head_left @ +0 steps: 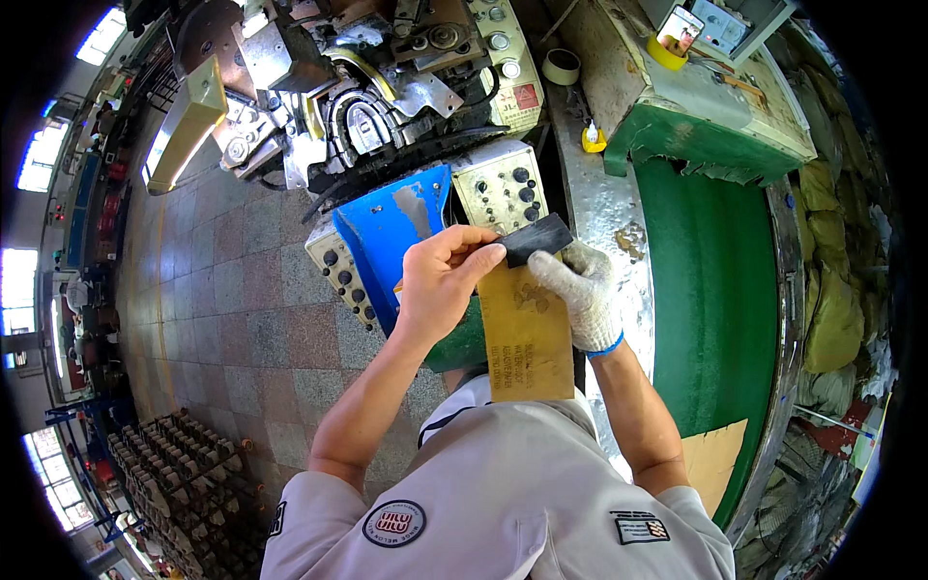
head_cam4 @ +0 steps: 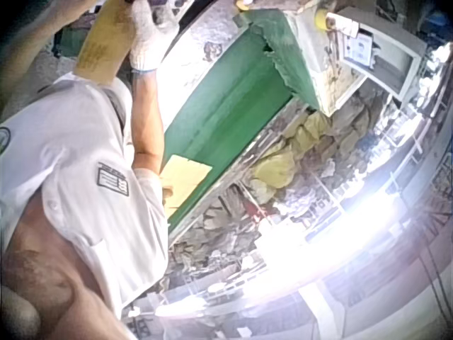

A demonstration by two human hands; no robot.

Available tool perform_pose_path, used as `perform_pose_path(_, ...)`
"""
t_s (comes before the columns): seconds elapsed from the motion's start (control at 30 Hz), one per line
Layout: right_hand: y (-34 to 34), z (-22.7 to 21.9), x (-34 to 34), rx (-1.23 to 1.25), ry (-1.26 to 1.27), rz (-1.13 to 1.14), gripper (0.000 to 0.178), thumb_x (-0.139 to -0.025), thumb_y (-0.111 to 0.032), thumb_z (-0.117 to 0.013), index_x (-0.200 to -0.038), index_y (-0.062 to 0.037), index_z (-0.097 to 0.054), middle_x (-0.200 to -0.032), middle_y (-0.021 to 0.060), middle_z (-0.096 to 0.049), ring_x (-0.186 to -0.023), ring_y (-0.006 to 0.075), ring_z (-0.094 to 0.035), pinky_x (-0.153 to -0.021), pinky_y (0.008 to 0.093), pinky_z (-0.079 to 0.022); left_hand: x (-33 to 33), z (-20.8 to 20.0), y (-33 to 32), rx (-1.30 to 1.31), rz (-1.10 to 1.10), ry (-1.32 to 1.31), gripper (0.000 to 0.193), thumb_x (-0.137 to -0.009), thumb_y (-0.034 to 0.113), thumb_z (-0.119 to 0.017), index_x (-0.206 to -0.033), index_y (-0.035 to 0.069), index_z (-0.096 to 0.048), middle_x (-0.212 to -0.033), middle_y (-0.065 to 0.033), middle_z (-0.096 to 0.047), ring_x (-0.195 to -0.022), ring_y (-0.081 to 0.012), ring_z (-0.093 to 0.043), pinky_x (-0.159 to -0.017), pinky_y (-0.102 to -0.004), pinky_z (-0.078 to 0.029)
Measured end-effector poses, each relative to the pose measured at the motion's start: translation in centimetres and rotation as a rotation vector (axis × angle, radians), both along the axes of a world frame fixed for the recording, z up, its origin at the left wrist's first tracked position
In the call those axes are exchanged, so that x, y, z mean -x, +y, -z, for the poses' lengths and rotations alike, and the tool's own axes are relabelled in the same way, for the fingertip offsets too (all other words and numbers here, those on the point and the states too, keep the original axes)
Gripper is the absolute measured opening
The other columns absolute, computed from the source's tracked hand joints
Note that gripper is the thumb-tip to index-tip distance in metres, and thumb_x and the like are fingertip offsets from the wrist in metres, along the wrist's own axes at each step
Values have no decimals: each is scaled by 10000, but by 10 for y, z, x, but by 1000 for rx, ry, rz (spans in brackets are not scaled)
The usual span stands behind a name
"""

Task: The person applies a reinforcement piece to the toe area of a shoe upper and then positions the upper into a toe-lasting machine to shape it.

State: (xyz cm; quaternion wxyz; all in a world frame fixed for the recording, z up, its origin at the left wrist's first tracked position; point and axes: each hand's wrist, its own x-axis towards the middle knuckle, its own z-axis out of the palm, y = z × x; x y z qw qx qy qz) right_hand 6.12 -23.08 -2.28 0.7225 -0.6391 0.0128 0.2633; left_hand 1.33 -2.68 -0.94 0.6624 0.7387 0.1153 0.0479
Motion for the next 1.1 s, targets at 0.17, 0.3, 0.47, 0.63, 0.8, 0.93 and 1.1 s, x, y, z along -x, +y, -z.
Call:
perform_pose_path(0.17,18,-4,16,-267,168,106,231,-981,-156,-794,-1158,-8,-784,-1047,29,-771,-880,105,-702,-791,270,-561,2,12,-6,104,-123,-47,192,-946,125,-837,-1054,-31,-806,-859,-42,-775,-765,-63,-671,-671,-210,-505)
perform_pose_path(0.3,20,6,18,-163,38,189,243,-1002,-178,-782,-1166,2,-793,-1007,22,-764,-882,70,-657,-796,248,-530,5,9,-7,110,-100,51,213,-938,57,-815,-1116,-57,-786,-984,-79,-785,-899,-115,-712,-836,-234,-541)
perform_pose_path(0.47,9,-30,18,132,-252,113,196,-1027,-157,-725,-1092,11,-803,-966,13,-763,-871,67,-627,-779,270,-530,7,6,2,322,-63,-173,228,-1003,114,-744,-1164,-48,-745,-1167,-160,-771,-1098,-261,-750,-974,-361,-576)
perform_pose_path(0.63,14,-34,23,238,-503,83,202,-989,-152,-726,-1083,20,-771,-889,169,-735,-768,147,-659,-730,330,-543,1,11,5,502,33,-197,153,-1013,114,-726,-1068,-29,-738,-1267,-213,-745,-1200,-340,-721,-1083,-447,-546)
perform_pose_path(0.8,16,-39,24,225,-445,69,213,-993,-172,-724,-1064,23,-771,-837,135,-726,-729,120,-622,-686,333,-534,-1,5,2,521,111,-213,116,-980,26,-736,-1042,-70,-755,-1307,-224,-735,-1213,-255,-688,-1069,-364,-515)
perform_pose_path(0.93,9,-45,19,165,-215,4,222,-1003,-174,-713,-1054,37,-757,-812,84,-716,-752,78,-583,-682,325,-526,0,-3,-6,300,144,-254,96,-964,-10,-736,-1013,-89,-760,-1340,-211,-728,-1290,-287,-663,-1113,-402,-495)
perform_pose_path(1.1,11,-39,18,117,-236,36,220,-1019,-166,-701,-1019,49,-744,-805,37,-693,-769,66,-559,-677,300,-505,-2,-5,-3,-332,144,-515,54,-948,-21,-746,-988,-42,-776,-1324,-182,-739,-1330,-365,-656,-1108,-431,-510)
